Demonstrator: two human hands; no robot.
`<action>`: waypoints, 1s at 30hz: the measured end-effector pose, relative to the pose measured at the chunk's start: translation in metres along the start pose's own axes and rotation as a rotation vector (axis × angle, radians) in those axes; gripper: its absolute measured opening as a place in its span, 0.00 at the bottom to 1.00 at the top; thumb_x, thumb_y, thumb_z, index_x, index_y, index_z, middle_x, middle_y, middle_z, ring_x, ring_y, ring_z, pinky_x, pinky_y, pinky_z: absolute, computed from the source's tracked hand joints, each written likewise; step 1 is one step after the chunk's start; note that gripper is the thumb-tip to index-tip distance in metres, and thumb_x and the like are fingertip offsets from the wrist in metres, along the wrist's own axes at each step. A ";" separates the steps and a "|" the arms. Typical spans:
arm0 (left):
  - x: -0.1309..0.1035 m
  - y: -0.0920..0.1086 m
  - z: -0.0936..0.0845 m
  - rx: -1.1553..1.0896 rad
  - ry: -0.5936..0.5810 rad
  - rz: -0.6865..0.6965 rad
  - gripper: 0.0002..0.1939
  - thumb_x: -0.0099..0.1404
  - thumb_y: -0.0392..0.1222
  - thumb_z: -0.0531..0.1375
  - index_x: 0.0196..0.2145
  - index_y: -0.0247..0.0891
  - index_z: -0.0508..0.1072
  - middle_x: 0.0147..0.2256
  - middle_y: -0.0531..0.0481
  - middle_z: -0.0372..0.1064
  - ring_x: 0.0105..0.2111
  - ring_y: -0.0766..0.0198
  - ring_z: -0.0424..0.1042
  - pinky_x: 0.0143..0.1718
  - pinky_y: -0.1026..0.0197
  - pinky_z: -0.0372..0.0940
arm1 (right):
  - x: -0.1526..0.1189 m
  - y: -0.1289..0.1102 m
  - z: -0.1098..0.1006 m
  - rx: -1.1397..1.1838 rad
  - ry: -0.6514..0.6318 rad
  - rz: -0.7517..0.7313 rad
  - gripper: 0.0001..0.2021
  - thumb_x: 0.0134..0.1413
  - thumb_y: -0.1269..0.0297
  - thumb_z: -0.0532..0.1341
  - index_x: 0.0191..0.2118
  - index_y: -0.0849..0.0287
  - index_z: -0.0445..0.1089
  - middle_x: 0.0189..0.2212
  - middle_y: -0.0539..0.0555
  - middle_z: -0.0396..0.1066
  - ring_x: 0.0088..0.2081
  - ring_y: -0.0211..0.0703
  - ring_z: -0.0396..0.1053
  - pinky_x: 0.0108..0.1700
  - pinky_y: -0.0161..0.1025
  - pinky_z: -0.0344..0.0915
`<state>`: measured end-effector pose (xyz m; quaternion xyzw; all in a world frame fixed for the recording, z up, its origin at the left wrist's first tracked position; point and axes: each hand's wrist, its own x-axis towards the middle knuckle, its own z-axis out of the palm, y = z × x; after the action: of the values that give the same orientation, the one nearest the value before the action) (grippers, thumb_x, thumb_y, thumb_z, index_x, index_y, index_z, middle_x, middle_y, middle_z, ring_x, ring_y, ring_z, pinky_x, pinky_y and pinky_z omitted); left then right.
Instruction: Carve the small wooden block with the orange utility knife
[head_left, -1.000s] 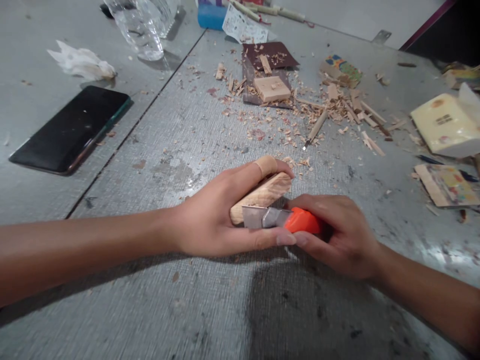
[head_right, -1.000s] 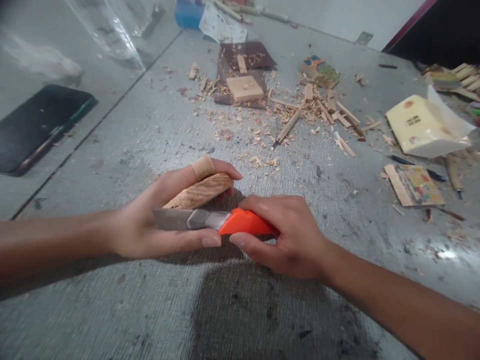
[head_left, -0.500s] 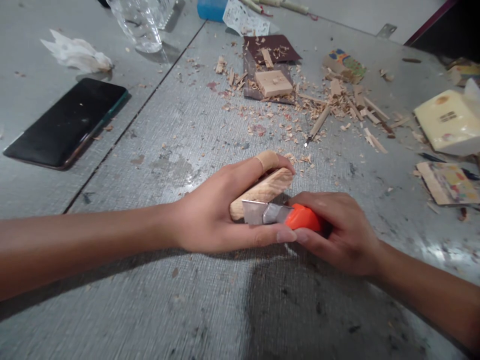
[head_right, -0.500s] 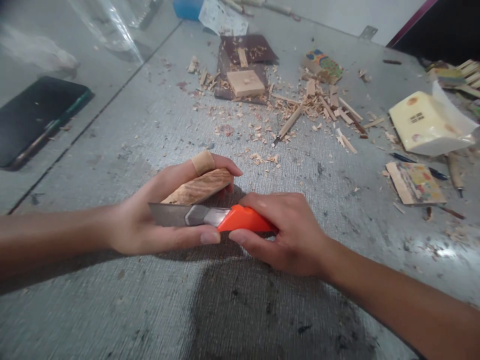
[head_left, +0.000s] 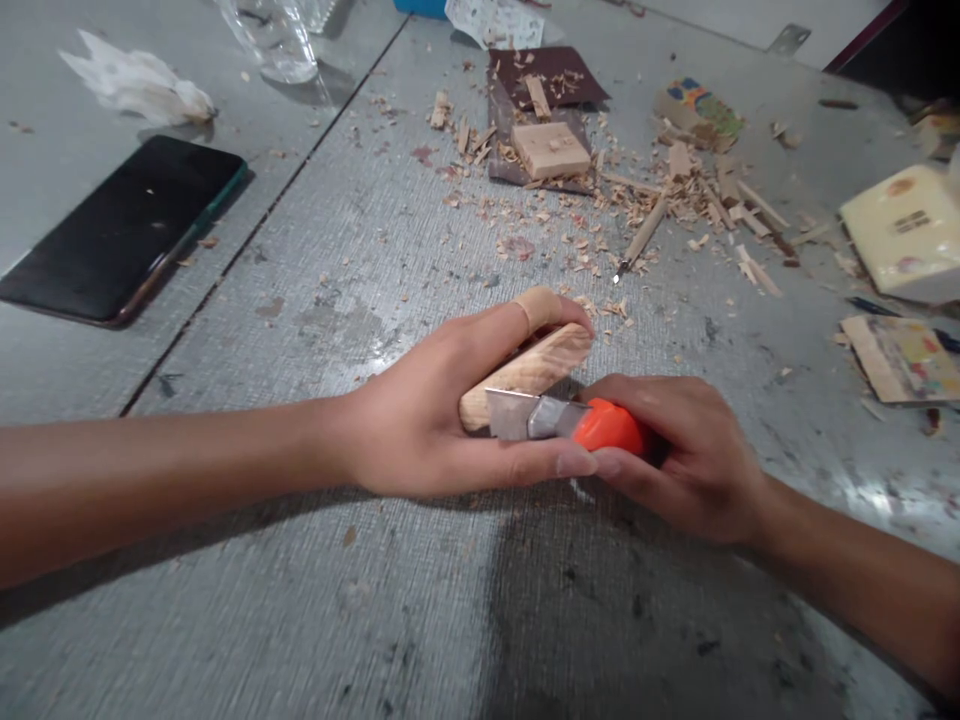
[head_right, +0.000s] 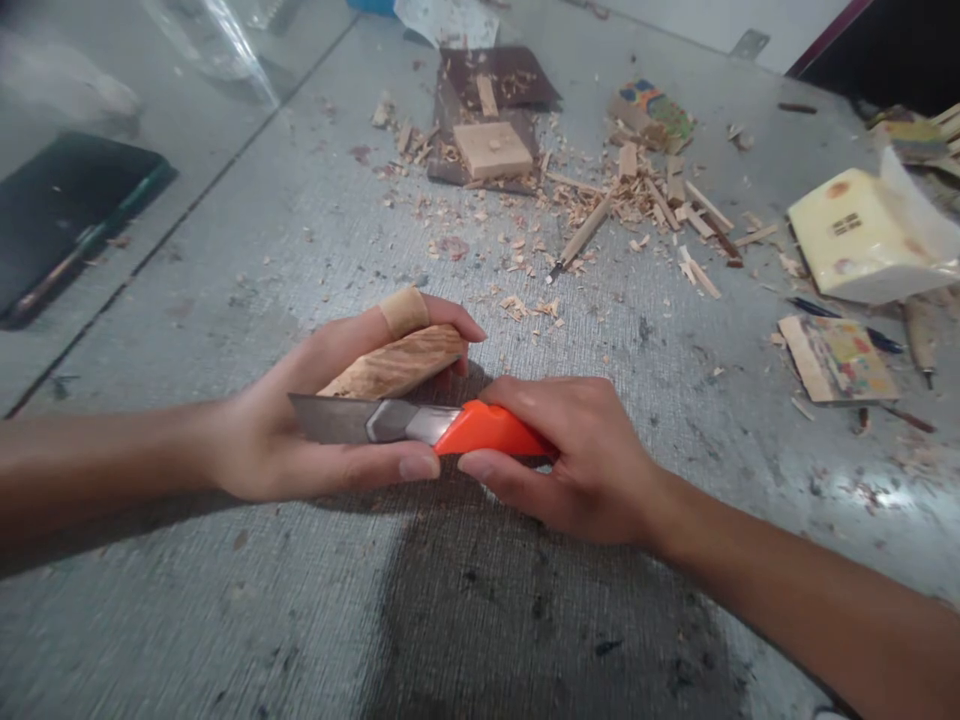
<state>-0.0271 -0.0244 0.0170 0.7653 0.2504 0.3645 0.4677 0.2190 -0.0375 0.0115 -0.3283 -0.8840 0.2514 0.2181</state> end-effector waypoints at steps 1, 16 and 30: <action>0.000 0.001 0.000 0.005 -0.002 0.009 0.29 0.63 0.50 0.72 0.55 0.37 0.67 0.43 0.47 0.73 0.40 0.57 0.73 0.43 0.57 0.70 | 0.000 0.000 0.000 -0.004 0.001 -0.003 0.22 0.75 0.43 0.52 0.39 0.54 0.71 0.24 0.46 0.71 0.23 0.38 0.65 0.29 0.39 0.56; -0.001 -0.001 -0.001 0.006 -0.024 0.007 0.28 0.64 0.52 0.71 0.55 0.37 0.67 0.40 0.48 0.73 0.38 0.58 0.74 0.37 0.60 0.72 | -0.002 -0.001 -0.003 -0.007 -0.047 0.008 0.18 0.76 0.45 0.52 0.41 0.52 0.69 0.28 0.49 0.74 0.27 0.42 0.70 0.31 0.42 0.61; -0.002 -0.002 0.001 -0.007 -0.016 0.051 0.26 0.67 0.43 0.69 0.57 0.30 0.66 0.43 0.45 0.69 0.40 0.59 0.70 0.38 0.60 0.69 | 0.001 0.001 -0.001 -0.003 0.013 -0.067 0.18 0.76 0.45 0.53 0.40 0.53 0.67 0.25 0.45 0.70 0.23 0.37 0.64 0.28 0.39 0.56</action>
<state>-0.0272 -0.0255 0.0144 0.7725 0.2258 0.3712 0.4631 0.2192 -0.0363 0.0119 -0.3003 -0.8934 0.2405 0.2317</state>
